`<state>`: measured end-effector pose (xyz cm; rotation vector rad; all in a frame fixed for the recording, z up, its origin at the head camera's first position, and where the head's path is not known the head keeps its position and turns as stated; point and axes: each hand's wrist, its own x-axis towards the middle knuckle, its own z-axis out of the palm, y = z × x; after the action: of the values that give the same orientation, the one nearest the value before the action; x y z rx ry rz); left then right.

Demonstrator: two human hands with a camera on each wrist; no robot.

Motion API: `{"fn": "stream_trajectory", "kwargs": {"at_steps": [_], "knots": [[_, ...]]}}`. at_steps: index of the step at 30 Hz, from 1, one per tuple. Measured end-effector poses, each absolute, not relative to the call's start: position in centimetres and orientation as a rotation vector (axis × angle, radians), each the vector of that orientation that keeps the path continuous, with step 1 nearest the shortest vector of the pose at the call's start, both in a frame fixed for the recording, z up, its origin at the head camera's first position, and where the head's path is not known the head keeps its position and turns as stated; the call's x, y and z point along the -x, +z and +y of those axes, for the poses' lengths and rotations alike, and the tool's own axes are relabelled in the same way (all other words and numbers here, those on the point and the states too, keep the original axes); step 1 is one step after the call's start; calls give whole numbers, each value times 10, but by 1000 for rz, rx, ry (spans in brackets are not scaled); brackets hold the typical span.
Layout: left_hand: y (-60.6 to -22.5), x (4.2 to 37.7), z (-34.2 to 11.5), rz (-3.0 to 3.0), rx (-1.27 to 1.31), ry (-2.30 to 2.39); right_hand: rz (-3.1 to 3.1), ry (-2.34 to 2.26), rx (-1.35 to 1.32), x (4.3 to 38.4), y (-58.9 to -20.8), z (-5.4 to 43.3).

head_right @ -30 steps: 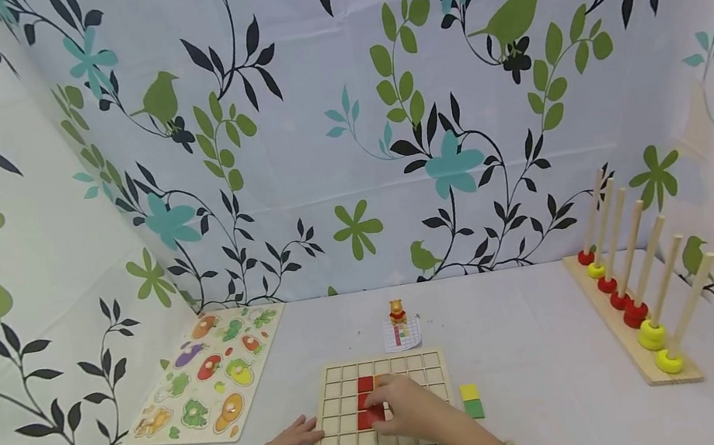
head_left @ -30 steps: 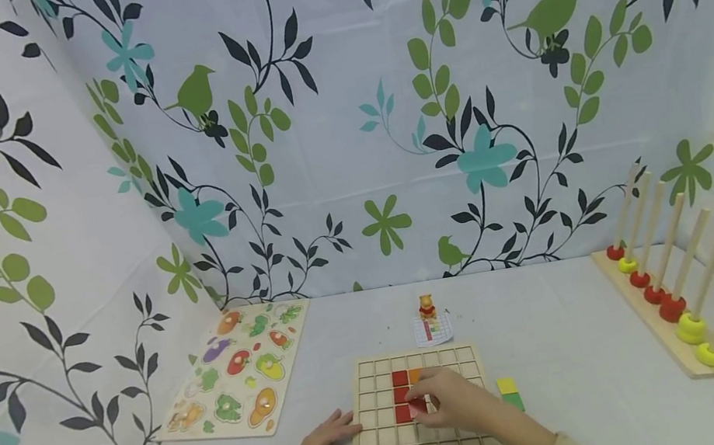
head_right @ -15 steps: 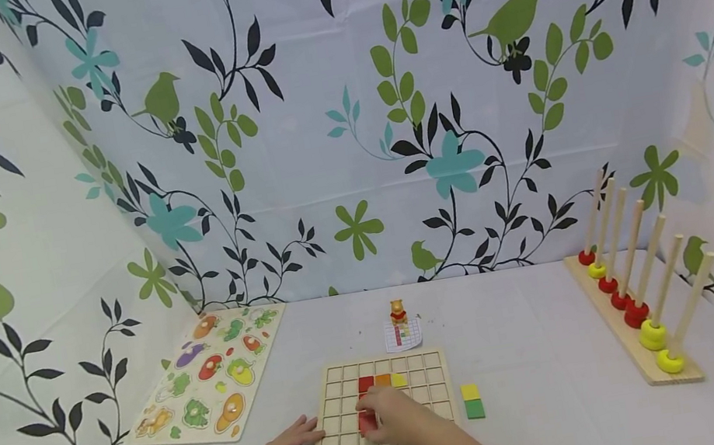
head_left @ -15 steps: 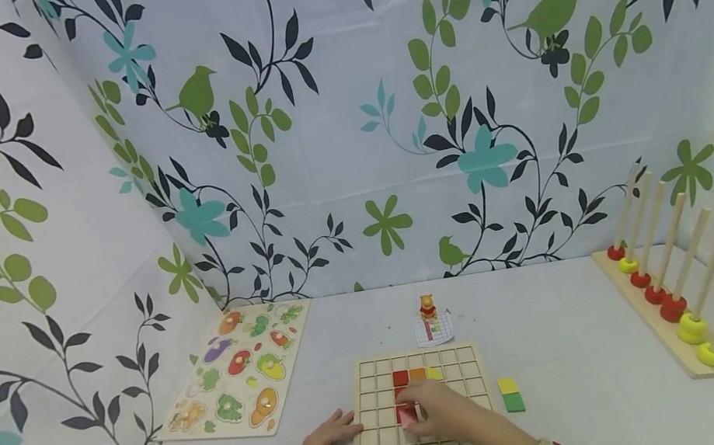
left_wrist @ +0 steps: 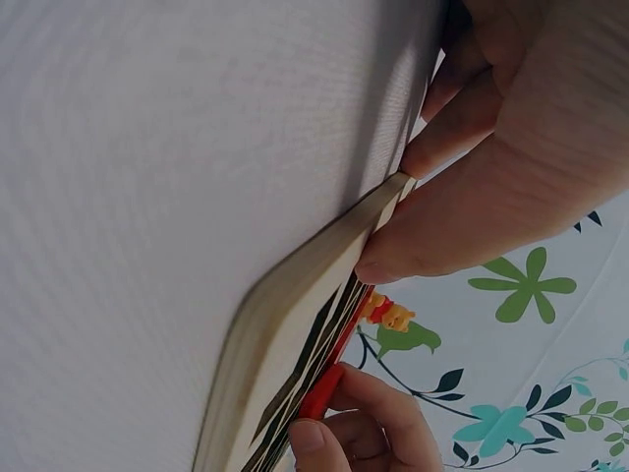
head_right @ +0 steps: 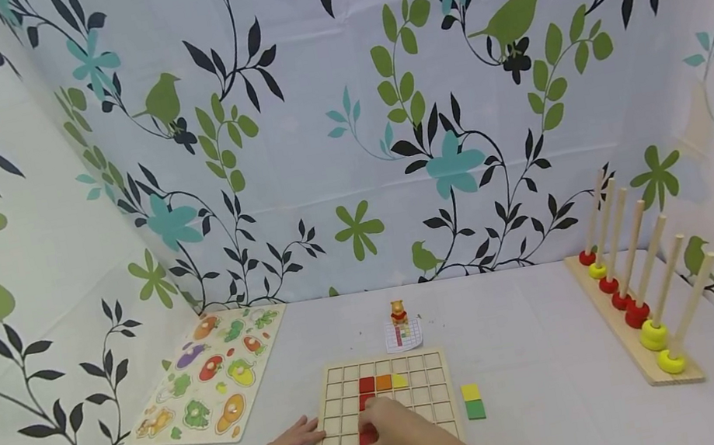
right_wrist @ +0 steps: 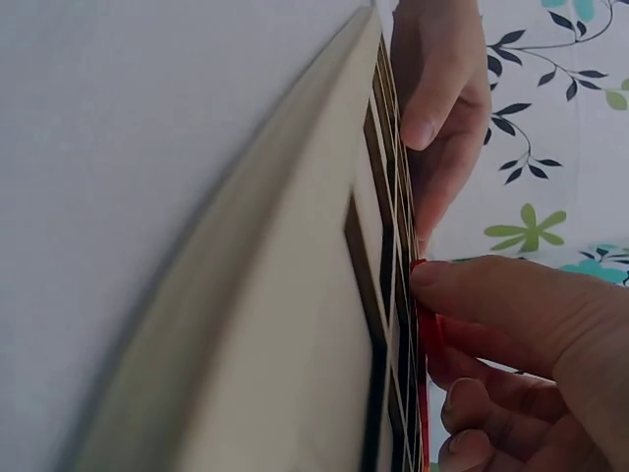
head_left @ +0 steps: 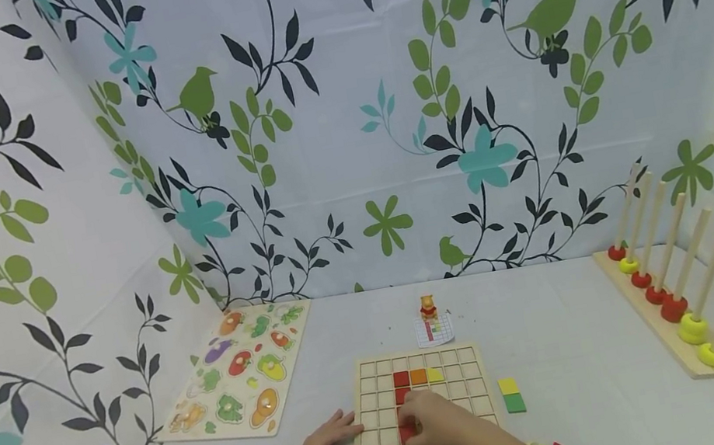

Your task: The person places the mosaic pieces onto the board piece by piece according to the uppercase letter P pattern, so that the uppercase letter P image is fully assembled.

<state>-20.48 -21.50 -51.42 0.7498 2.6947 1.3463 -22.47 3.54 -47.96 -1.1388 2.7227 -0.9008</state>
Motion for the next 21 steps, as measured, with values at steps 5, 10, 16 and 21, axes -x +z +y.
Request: {"fn": "stream_trajectory", "kwargs": {"at_steps": [5, 10, 16, 21], "knots": [[-514, 205, -215, 2704, -756, 1330, 2723, -910, 1091, 225, -482, 34], [-516, 206, -214, 2729, -781, 1323, 2727, -930, 1082, 226, -483, 34], [-518, 207, -215, 2747, -783, 1299, 2728, -924, 1083, 226, -482, 34], [-518, 207, -215, 2740, -791, 1301, 2735, -898, 1094, 225, -482, 34]]}}
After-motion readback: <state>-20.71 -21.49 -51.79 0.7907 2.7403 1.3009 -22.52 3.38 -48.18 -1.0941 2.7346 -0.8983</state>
